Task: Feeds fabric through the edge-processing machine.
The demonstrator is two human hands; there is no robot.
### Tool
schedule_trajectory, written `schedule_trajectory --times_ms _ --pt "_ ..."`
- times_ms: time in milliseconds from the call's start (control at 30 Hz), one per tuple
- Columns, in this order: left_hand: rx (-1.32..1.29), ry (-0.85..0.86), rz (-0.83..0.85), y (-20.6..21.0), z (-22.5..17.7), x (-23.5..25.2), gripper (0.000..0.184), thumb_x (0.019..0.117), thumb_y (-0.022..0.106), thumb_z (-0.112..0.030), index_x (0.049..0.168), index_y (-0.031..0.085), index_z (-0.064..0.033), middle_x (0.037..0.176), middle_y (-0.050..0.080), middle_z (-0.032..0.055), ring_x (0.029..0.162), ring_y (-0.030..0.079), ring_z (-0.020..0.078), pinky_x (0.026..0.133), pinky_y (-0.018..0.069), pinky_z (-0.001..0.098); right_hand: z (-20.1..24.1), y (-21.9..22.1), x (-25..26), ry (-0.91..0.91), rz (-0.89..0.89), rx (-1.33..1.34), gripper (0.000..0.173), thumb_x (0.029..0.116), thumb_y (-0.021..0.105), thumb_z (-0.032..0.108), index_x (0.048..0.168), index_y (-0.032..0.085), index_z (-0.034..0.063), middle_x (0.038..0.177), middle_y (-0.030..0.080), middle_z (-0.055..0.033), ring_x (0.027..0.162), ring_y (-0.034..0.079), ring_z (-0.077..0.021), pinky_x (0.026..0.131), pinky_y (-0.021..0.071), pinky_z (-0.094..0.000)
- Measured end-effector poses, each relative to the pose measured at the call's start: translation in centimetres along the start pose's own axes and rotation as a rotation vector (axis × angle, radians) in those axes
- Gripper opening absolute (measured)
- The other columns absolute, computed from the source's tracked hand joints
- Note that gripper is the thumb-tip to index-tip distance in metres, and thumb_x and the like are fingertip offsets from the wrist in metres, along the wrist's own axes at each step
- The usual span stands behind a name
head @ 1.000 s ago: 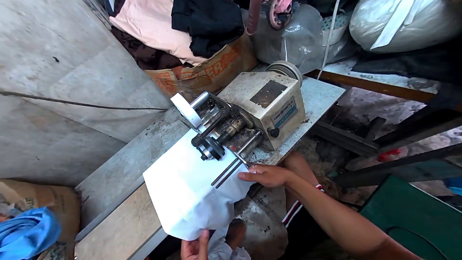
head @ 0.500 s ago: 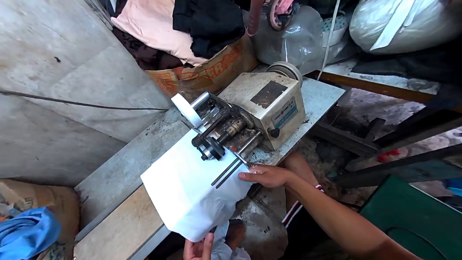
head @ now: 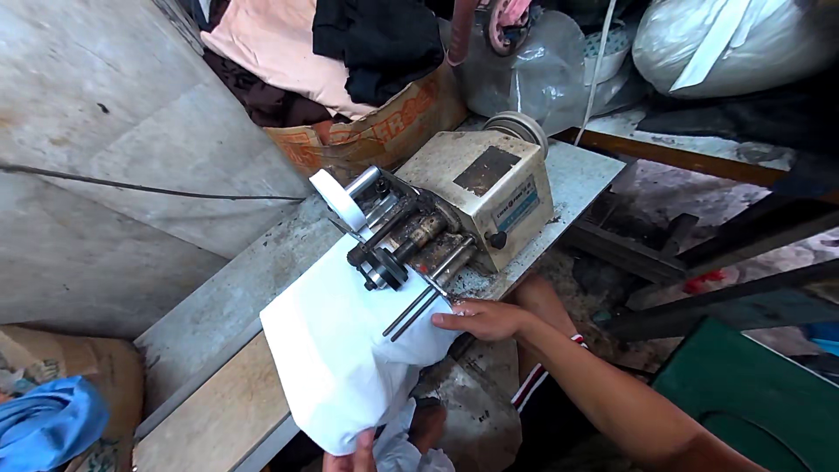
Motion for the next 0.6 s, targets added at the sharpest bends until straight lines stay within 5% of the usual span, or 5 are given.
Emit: schedule_trajectory --times_ms 133,333,600 --pt "0.016 0.004 -0.027 -0.16 0.02 0.23 0.031 0.0938 0.073 -0.012 0.122 0.062 -0.0207 0.113 0.075 -0.0079 0.108 0.070 0.0059 0.098 0.0566 0.0293 0.08 0.07 -0.01 0.015 0.008 -0.010 0.045 0.1100 0.041 0.040 0.119 0.066 0.0035 0.106 0.071 0.0015 0.102 0.065 0.0017 0.096 0.0530 -0.0259" --pt "-0.142 0.049 0.020 -0.71 0.42 0.14 0.029 0.0953 0.071 -0.026 0.124 0.067 -0.0253 0.116 0.074 -0.0062 0.111 0.068 0.0069 0.102 0.0539 0.0325 0.00 0.04 0.01 -0.003 0.006 -0.014 0.045 0.1098 0.041 0.041 0.115 0.066 0.0035 0.102 0.070 0.0022 0.098 0.064 0.0028 0.093 0.0530 -0.0245" --pt "-0.059 0.035 0.010 -0.57 0.42 0.33 0.034 0.0935 0.074 -0.022 0.126 0.063 -0.0239 0.117 0.073 -0.0073 0.111 0.068 0.0064 0.102 0.0538 0.0302 0.23 0.09 0.01 -0.006 0.014 -0.011 0.043 0.1104 0.041 0.038 0.118 0.066 0.0034 0.105 0.071 0.0025 0.100 0.064 0.0034 0.095 0.0530 -0.0238"
Point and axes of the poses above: each hand's wrist, its own x-axis towards the middle knuckle, its own y-axis out of the palm, z = x × y, the point moved 3 cm from there along x, towards the middle knuckle
